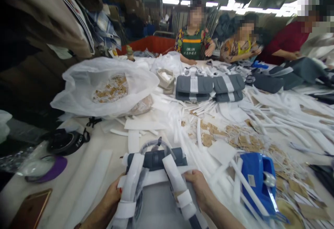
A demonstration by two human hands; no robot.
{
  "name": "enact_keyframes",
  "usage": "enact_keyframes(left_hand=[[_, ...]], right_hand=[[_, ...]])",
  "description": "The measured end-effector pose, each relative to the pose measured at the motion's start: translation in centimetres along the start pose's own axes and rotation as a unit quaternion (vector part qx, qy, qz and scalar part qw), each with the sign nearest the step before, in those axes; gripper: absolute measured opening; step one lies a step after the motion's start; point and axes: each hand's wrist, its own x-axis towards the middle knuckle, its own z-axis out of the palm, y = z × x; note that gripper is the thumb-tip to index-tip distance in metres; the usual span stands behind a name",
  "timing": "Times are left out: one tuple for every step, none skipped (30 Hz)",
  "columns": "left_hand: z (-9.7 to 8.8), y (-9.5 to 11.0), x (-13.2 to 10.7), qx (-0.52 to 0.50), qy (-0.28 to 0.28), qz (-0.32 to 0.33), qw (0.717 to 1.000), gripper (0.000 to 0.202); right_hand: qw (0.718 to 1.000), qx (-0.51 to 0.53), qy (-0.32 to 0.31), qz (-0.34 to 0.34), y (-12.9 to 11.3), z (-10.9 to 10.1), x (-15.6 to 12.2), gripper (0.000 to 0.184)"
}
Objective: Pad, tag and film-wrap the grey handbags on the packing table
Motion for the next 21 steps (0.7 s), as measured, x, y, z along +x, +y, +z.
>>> enact_keyframes(left_hand=[[-0.6,-1.3,-0.3,0.013,0.012,-0.022,1.0,0.088],[-1.1,-2.2,-0.5,0.024,0.022,-0.045,0.998,0.086],[-1.4,-2.8,-0.6,0.029,0.027,-0.07,0.997,0.084],[-1.5,-3.1,-0.5,0.031,0.028,-0.089,0.995,0.081],[-1.5,-3.1,-0.5,0.032,0.02,-0.101,0.994,0.077],[-1.5,-3.0,-0.5,0.036,0.006,-0.107,0.994,0.073],[-1.6,-2.6,-0.5,0.045,-0.014,-0.112,0.993,0.07],[-1.8,-2.2,-0.6,0.065,-0.032,-0.115,0.991,0.068],[-2.1,-1.7,-0.8,0.097,-0.037,-0.116,0.988,0.067],[-2.6,-1.3,-1.1,0.143,-0.023,-0.111,0.983,0.067],[-3.1,-0.9,-1.5,0.197,0.009,-0.098,0.975,0.067],[-3.7,-0.5,-1.9,0.251,0.045,-0.073,0.964,0.066],[-4.2,-0.3,-2.3,0.298,0.071,-0.041,0.951,0.063],[-4.7,-0.1,-2.7,0.334,0.084,-0.002,0.939,0.058],[-5.0,-0.1,-2.9,0.361,0.083,0.038,0.928,0.053],[-5.0,-0.1,-3.0,0.38,0.072,0.076,0.919,0.047],[-5.0,-0.2,-2.9,0.397,0.059,0.11,0.909,0.041],[-4.8,-0.3,-2.7,0.413,0.047,0.141,0.899,0.037],[-4.5,-0.5,-2.3,0.427,0.039,0.17,0.887,0.033],[-4.2,-0.8,-1.9,0.436,0.031,0.197,0.877,0.03],[-3.9,-1.1,-1.4,0.442,0.024,0.219,0.87,0.027]], right_hand=[[1.0,-0.003,0.001,0.014,1.4,0.0,0.5,0.017],[1.0,-0.008,0.004,0.024,2.6,0.1,1.1,0.018],[0.999,-0.015,0.008,0.032,3.6,0.1,1.7,0.019],[0.999,-0.025,0.014,0.034,4.4,0.1,2.2,0.02],[0.999,-0.039,0.021,0.032,4.9,0.1,2.7,0.022],[0.998,-0.056,0.028,0.025,5.3,-0.1,3.1,0.023],[0.996,-0.076,0.035,0.014,5.6,-0.4,3.4,0.024],[0.994,-0.097,0.043,0.003,5.8,-0.7,3.6,0.024],[0.992,-0.116,0.054,-0.006,6.0,-1.2,3.6,0.025],[0.988,-0.137,0.069,-0.019,6.0,-1.7,3.4,0.026],[0.982,-0.161,0.087,-0.041,6.1,-2.2,3.2,0.026],[0.974,-0.187,0.107,-0.073,6.1,-2.7,2.9,0.027],[0.962,-0.215,0.122,-0.114,6.0,-3.1,2.6,0.03],[0.948,-0.242,0.131,-0.159,6.0,-3.5,2.4,0.036],[0.932,-0.267,0.131,-0.206,5.8,-3.8,2.3,0.042],[0.917,-0.286,0.121,-0.248,5.6,-4.0,2.3,0.044],[0.906,-0.3,0.102,-0.28,5.4,-4.2,2.5,0.042],[0.897,-0.311,0.077,-0.306,5.2,-4.3,2.8,0.037],[0.889,-0.32,0.053,-0.324,5.1,-4.4,3.2,0.031],[0.883,-0.327,0.033,-0.334,5.0,-4.4,3.6,0.026],[0.881,-0.331,0.02,-0.337,5.0,-4.4,4.1,0.023]])
